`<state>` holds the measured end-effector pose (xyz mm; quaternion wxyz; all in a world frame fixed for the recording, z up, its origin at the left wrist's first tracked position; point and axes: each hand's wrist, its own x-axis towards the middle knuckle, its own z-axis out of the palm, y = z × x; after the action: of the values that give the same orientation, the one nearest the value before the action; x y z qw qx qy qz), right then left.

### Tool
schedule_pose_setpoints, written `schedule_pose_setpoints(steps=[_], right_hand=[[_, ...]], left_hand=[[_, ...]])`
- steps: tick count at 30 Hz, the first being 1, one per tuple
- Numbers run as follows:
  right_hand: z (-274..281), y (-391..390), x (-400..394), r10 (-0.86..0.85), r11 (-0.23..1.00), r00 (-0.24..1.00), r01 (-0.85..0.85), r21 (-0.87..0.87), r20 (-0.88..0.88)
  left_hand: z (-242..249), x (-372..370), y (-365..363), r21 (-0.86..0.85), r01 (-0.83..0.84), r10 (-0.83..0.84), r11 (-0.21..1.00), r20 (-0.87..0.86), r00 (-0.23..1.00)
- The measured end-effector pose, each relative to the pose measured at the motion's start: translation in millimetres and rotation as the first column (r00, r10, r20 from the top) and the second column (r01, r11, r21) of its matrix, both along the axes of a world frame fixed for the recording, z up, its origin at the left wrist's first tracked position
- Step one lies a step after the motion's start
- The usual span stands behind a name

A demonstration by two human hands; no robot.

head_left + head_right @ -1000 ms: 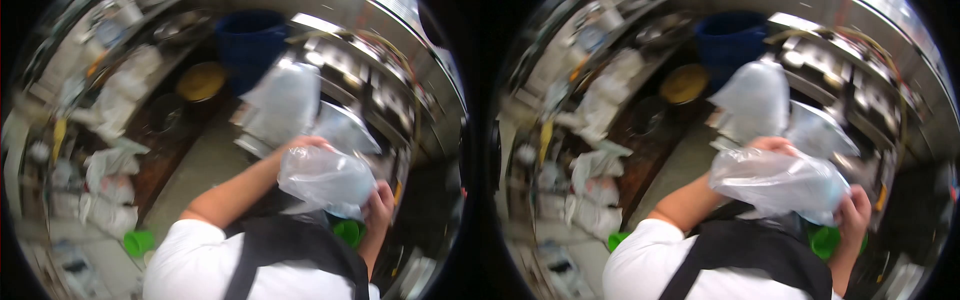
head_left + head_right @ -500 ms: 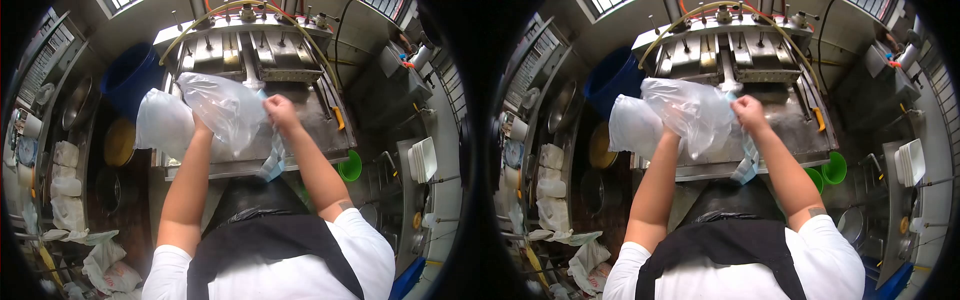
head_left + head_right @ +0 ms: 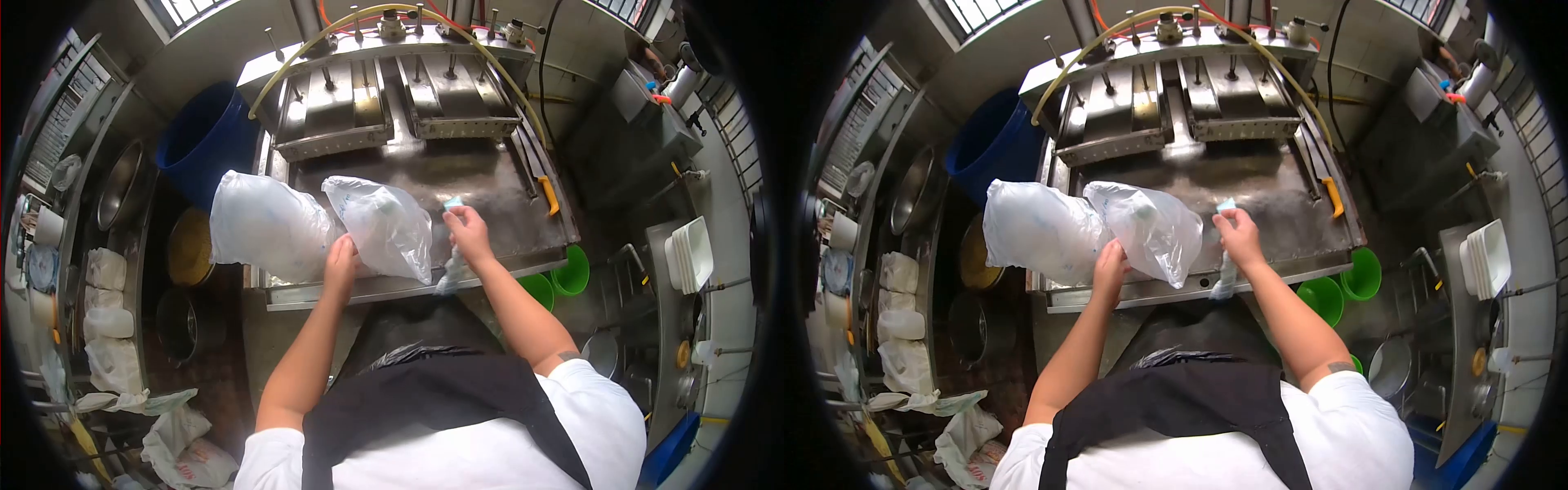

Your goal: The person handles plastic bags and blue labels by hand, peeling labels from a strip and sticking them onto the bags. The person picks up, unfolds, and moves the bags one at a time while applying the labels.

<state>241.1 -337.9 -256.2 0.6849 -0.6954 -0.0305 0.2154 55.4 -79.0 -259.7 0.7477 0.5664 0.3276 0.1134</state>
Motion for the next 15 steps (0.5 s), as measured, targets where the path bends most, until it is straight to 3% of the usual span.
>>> schedule_pose_setpoints(steps=[1,2,3,4,5,7,8,10,11,12,13,14,15], right_hand=[[2.9,-11.6,-9.0,0.021,0.992,0.943,0.023,-0.128,0.331],[8.8,-20.3,-20.0,0.089,0.967,0.78,0.083,-0.243,0.619],[25.1,-24.1,-35.6,0.094,0.965,0.782,0.081,-0.249,0.616],[46.0,-23.0,-53.3,0.238,0.951,0.791,-0.073,-0.299,0.564],[56.5,-17.8,-64.2,0.377,0.914,0.778,-0.224,-0.338,0.504],[49.9,2.0,-66.0,0.372,0.926,0.721,-0.241,-0.292,0.585],[45.6,12.6,-63.0,0.356,0.934,0.658,-0.262,-0.241,0.663],[41.1,34.0,-42.7,0.349,0.931,0.619,-0.315,-0.184,0.704],[35.5,43.1,-31.4,0.412,0.897,0.707,-0.424,-0.122,0.575],[26.6,50.4,-20.0,0.479,0.857,0.764,-0.514,-0.04,0.432],[18.2,54.2,-8.4,0.453,0.856,0.771,-0.517,0.024,0.448],[19.9,51.9,1.3,0.45,0.857,0.771,-0.515,0.025,0.45],[22.8,47.2,9.3,0.503,0.859,0.81,-0.507,-0.07,0.301]], left_hand=[[5.5,-14.3,-3.4,0.035,0.05,-0.051,0.998,0.027,0.998],[12.2,-23.7,-4.5,0.03,0.051,-0.052,0.998,0.019,0.998],[18.8,-30.8,-5.1,0.252,0.127,-0.149,0.959,0.072,0.986],[25.3,-34.4,-6.2,0.465,0.179,-0.254,0.867,0.104,0.962],[33.6,-31.9,-7.2,0.461,0.178,-0.252,0.869,0.105,0.962],[48.2,-13.1,-7.3,0.819,0.211,-0.406,0.533,0.029,0.913],[39.5,2.4,-4.8,0.819,0.208,-0.403,0.535,0.031,0.915],[13.1,31.5,-0.7,0.884,0.325,-0.515,0.336,-0.116,0.849],[13.9,33.8,-9.1,0.886,0.322,-0.513,0.334,-0.115,0.851],[13.9,35.8,-20.9,0.865,0.226,-0.384,0.448,-0.043,0.923],[14.8,36.7,-27.9,0.832,0.117,-0.241,0.543,0.022,0.97],[7.2,38.9,-28.4,0.833,0.116,-0.244,0.541,0.024,0.97],[-4.6,41.6,-28.9,0.822,0.099,-0.208,0.561,0.024,0.978]])
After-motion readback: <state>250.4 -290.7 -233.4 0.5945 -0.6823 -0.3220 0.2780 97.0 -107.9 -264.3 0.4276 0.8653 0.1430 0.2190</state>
